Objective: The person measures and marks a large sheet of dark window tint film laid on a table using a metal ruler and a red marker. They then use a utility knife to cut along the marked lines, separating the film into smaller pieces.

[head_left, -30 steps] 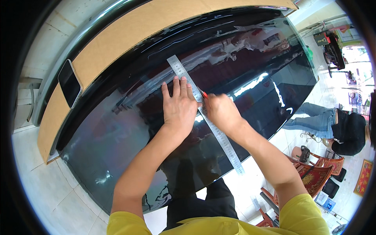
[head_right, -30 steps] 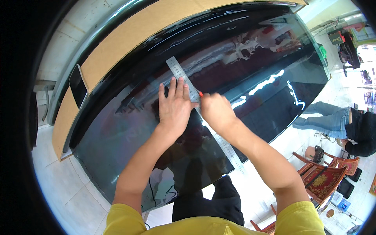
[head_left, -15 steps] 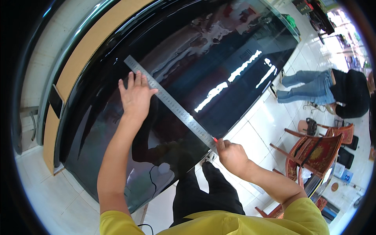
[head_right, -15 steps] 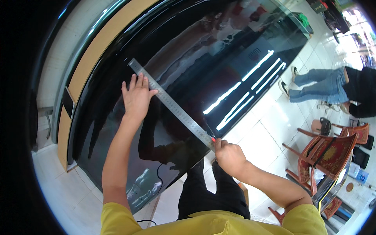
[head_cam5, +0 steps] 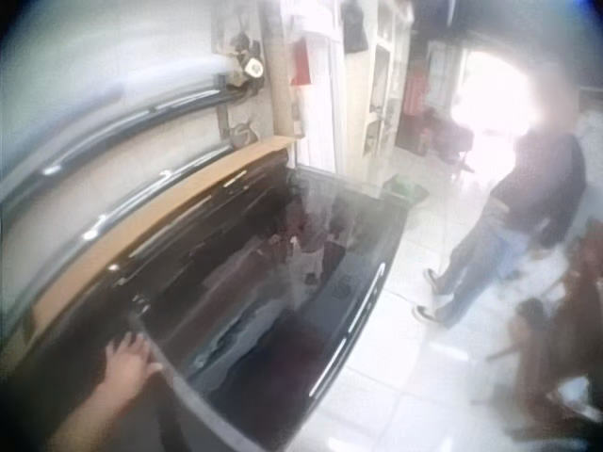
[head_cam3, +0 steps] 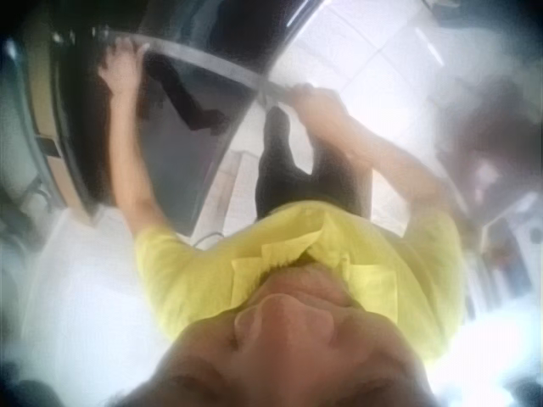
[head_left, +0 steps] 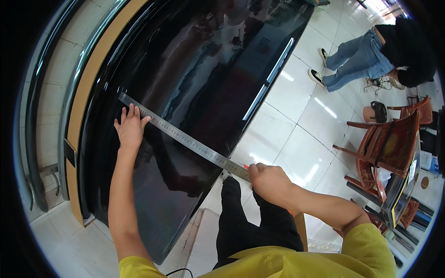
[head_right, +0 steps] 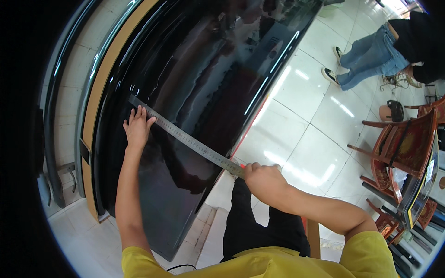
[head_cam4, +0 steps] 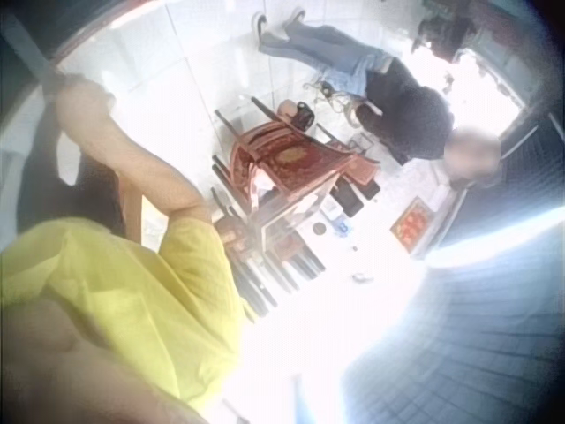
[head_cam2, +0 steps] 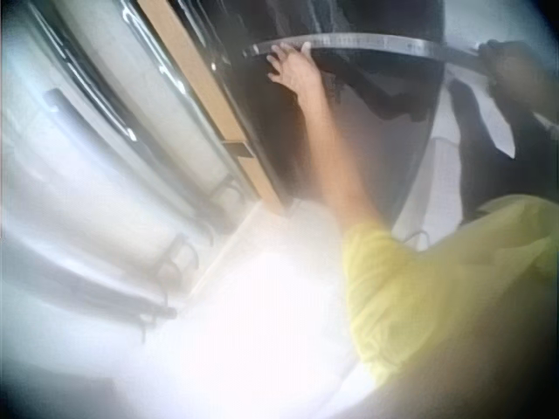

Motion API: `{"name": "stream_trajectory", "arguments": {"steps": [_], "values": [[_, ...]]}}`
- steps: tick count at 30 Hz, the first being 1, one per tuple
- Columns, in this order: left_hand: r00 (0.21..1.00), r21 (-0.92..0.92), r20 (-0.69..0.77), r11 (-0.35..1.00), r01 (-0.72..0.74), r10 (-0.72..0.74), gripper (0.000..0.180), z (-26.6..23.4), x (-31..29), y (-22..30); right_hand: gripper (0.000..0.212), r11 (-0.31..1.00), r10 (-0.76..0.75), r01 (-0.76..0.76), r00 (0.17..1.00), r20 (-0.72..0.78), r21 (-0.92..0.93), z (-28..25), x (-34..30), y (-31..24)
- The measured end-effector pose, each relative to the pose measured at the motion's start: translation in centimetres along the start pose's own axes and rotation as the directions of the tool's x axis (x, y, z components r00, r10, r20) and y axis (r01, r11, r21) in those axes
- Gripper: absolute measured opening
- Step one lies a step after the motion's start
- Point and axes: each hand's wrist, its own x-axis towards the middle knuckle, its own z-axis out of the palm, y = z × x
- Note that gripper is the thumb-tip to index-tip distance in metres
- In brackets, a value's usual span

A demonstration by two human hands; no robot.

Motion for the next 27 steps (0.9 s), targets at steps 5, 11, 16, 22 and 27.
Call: {"name": "stream_trajectory", "arguments": {"steps": [5,11,16,22,27], "values": [[1.000,0.027,0.013,1.000,0.004,-0.005,0.067,0.5,0.1,0.0,0.022,0.975,0.088,-0.032,0.964,-0.252,0.219,1.2,-3.3,3.2],[1.000,-0.003,0.005,1.000,0.007,-0.007,0.069,1.7,0.3,-0.5,0.029,0.934,0.077,-0.008,0.981,-0.178,0.357,5.8,-3.8,5.7],[0.997,-0.214,-0.077,0.977,0.013,-0.030,0.070,3.4,-0.5,-1.8,0.030,0.877,-0.089,0.202,0.960,-0.266,0.436,8.0,-3.3,5.8],[0.925,-0.557,-0.350,0.827,-0.077,-0.149,0.063,4.8,-8.4,-7.3,0.025,0.838,-0.183,0.324,0.925,-0.333,0.440,9.4,-7.0,-2.3],[0.891,-0.584,-0.415,0.805,-0.108,-0.182,0.057,9.1,-20.5,-15.6,0.019,0.774,-0.261,0.387,0.916,-0.305,0.502,14.1,-9.4,-12.2]]}}
